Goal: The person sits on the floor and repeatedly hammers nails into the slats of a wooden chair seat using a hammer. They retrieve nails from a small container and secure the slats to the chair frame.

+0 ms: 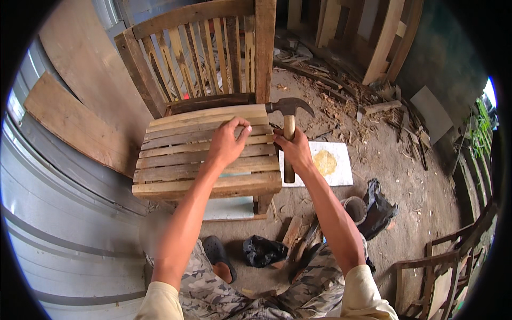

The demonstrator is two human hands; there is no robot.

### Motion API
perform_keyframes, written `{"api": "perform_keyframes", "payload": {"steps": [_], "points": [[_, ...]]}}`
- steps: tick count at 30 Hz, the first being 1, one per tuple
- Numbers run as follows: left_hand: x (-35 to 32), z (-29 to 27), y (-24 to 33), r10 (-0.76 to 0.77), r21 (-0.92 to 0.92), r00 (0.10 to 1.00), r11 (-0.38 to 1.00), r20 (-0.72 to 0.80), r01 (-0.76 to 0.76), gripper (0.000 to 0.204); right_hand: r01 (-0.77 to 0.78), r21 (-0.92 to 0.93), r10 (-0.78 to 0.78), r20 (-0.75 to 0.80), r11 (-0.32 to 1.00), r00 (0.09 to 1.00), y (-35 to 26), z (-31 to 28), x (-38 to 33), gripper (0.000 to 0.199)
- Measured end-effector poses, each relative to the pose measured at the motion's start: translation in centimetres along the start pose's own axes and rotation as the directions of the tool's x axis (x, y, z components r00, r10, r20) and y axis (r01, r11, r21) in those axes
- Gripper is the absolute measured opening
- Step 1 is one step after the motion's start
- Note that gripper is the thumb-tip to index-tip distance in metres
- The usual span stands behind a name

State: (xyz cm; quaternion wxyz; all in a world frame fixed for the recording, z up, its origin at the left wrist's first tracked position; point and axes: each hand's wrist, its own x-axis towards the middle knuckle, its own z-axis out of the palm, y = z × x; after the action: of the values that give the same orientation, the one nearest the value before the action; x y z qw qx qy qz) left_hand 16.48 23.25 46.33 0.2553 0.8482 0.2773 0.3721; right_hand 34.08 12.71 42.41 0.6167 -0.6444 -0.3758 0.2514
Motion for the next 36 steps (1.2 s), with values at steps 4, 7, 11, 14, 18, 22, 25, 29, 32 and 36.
{"api": "perform_keyframes", "payload": {"steps": [4,7,11,14,18,22,25,29,32,36], "points": [[-0.4,-0.3,1.3,-0.084,0.05,0.985,0.996,0.149,0.077,0.017,-0.078,0.127,0.083,-0.031,0.989,0.996,-1.6,0.5,-0.4,0.029],[-0.7,-0.5,1.1,-0.089,0.062,0.981,0.995,0.173,0.079,0.015,-0.091,0.216,0.103,-0.047,0.972,0.994,-1.7,0.6,-0.8,0.028],[-0.5,-0.5,0.9,-0.054,0.088,0.986,0.995,0.159,0.041,0.015,-0.141,0.296,0.167,-0.064,0.945,0.984,-1.1,0.3,-0.6,0.023],[-0.5,-0.4,1.0,-0.056,0.085,0.986,0.995,0.157,0.043,0.015,-0.147,0.394,0.175,-0.035,0.907,0.984,-1.5,0.2,-0.7,0.021],[-0.5,-0.3,1.1,-0.049,0.086,0.988,0.996,0.15,0.037,0.015,-0.161,0.421,0.174,0.007,0.893,0.985,-1.8,0.0,-0.8,0.02],[-0.4,-0.3,0.9,-0.063,0.062,0.986,0.997,0.155,0.054,0.016,-0.175,0.392,0.186,0.011,0.903,0.983,-2.2,0.2,-0.9,0.024],[0.0,-0.1,0.9,-0.118,0.009,0.987,0.993,0.113,0.117,0.017,-0.158,0.408,0.169,0.009,0.899,0.985,-1.7,0.2,-0.8,0.028],[2.1,-0.5,1.8,-0.196,0.031,0.955,0.981,0.222,0.194,0.022,-0.188,0.385,0.199,0.011,0.904,0.98,-2.2,0.2,-0.9,0.03],[3.3,-0.1,2.6,-0.234,-0.011,0.939,0.97,0.25,0.245,0.026,-0.181,0.408,0.19,0.02,0.895,0.982,-1.9,0.0,-0.7,0.031],[3.4,1.5,0.4,-0.173,-0.037,0.959,0.982,0.227,0.186,0.027,-0.174,0.392,0.184,0.013,0.903,0.983,-2.4,0.0,-1.2,0.031]]}}
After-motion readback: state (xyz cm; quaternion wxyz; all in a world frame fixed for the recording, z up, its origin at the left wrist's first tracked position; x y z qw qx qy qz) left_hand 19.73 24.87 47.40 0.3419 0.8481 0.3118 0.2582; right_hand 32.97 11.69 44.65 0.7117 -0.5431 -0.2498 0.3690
